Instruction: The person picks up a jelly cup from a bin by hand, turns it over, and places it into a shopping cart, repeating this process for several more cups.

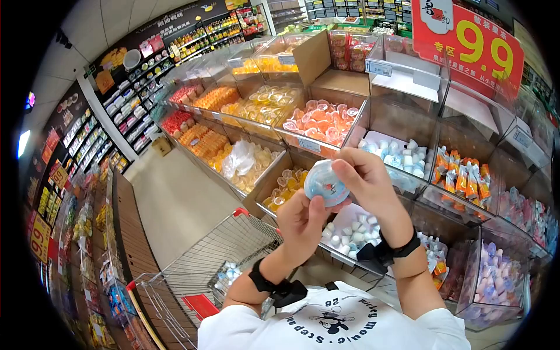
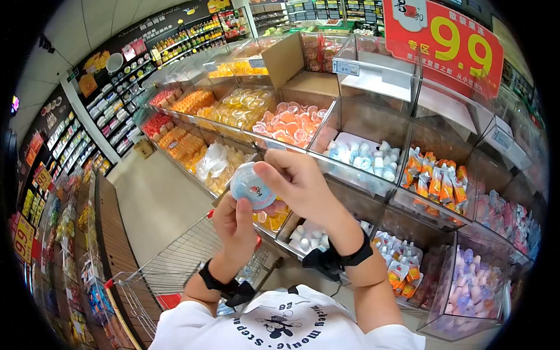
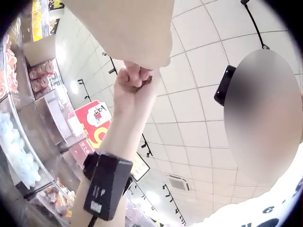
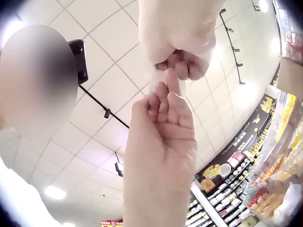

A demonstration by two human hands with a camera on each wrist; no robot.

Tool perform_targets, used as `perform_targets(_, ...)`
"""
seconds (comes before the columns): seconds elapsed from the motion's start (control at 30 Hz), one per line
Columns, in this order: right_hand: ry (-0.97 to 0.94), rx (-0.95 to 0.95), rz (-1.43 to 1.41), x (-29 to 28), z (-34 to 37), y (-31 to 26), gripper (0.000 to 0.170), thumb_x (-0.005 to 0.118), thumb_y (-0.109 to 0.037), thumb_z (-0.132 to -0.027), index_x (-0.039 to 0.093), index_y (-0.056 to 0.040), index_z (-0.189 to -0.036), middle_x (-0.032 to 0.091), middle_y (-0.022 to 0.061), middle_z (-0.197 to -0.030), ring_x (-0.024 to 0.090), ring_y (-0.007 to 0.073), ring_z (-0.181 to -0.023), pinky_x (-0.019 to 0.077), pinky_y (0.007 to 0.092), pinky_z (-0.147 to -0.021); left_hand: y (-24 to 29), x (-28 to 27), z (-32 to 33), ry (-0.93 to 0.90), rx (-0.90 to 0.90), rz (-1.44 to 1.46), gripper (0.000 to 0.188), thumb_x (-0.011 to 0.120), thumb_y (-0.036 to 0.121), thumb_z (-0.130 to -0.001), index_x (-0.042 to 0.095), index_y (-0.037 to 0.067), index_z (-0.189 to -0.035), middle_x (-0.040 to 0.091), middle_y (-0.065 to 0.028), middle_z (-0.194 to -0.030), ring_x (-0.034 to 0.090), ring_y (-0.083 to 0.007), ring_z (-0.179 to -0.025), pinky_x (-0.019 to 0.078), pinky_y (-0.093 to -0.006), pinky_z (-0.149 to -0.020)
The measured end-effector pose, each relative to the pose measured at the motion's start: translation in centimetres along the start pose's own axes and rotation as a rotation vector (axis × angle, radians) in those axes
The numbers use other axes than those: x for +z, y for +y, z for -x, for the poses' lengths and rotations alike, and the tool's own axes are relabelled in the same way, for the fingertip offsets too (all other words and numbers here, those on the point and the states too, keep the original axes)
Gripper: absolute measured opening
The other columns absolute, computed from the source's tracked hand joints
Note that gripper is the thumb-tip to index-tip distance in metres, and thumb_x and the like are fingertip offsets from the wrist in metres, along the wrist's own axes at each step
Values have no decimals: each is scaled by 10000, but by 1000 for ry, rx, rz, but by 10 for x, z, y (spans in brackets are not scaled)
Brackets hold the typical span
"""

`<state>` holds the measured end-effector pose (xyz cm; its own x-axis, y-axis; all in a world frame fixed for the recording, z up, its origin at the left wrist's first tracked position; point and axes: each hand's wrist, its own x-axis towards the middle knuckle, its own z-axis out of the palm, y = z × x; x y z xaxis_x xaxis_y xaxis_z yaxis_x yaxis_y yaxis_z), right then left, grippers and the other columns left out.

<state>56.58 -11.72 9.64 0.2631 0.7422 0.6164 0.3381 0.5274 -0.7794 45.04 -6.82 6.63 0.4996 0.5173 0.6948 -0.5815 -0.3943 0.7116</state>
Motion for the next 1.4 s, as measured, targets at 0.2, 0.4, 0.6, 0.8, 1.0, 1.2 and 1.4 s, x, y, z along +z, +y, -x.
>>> perform_targets(0.2, -260, 64, -139, -12, -18, -13, 289, 440, -231, -786, 405, -28, -584, 391, -32, -490, 332, 5, -436, 267, 178, -362, -16, 13, 0, 51, 152, 246, 203, 334, 144, -817, 405, -45, -803, 519, -158, -806, 542, -189, -702, 452, -277, -632)
perform_targets(0.4, -309, 60, -267, -15, -16, -13, 268, 448, -216, -781, 421, -23, -596, 408, -29, -510, 342, 6, -453, 272, 173, -376, -24, 15, -1, 61, 215, 191, 262, 342, 171, -814, 451, -61, -758, 545, -146, -731, 552, -190, -672, 449, -261, -599)
perform_targets(0.6, -325, 13, -273, -17, -16, -13, 255, 453, -217, -777, 441, -21, -614, 413, -34, -526, 346, 8, -477, 278, 177, -393, -26, 16, 2, 80, 236, 36, 353, 346, 229, -808, 502, -77, -725, 564, -129, -688, 554, -169, -648, 438, -237, -563)
perform_targets(0.8, -280, 59, -267, -13, -16, -15, 335, 459, -253, -760, 371, -26, -530, 301, -38, -484, 263, 33, -436, 202, 201, -370, -29, 17, 1, 102, 214, 30, 335, 352, 230, -799, 526, -49, -737, 569, -99, -670, 551, -143, -614, 429, -227, -538)
perform_targets(1.0, -303, 40, -248, -11, -18, -1, 325, 458, -230, -764, 353, -30, -531, 289, -34, -486, 239, 45, -451, 196, 217, -387, -43, 1, 9, 58, 291, -41, 292, 396, 270, -793, 375, -4, -892, 497, -108, -818, 504, -161, -708, 430, -262, -615)
perform_targets(1.2, -36, 214, -225, -8, -4, 51, 280, 451, -215, -774, 386, -43, -563, 357, -43, -502, 316, 20, -474, 256, 183, -397, -67, -10, 4, 32, -107, -54, 254, 378, 207, -797, 473, -28, -773, 541, -95, -663, 521, -126, -588, 409, -213, -534)
perform_targets(1.4, 257, 544, 316, -19, 108, 238, 299, 484, -206, -736, 386, -16, -526, 360, 35, -454, 301, 70, -454, 279, 253, -404, -194, -74, 58, -625, -643, -424, 262, 413, 235, -777, 477, -4, -864, 557, -116, -741, 536, -173, -696, 413, -262, -600)
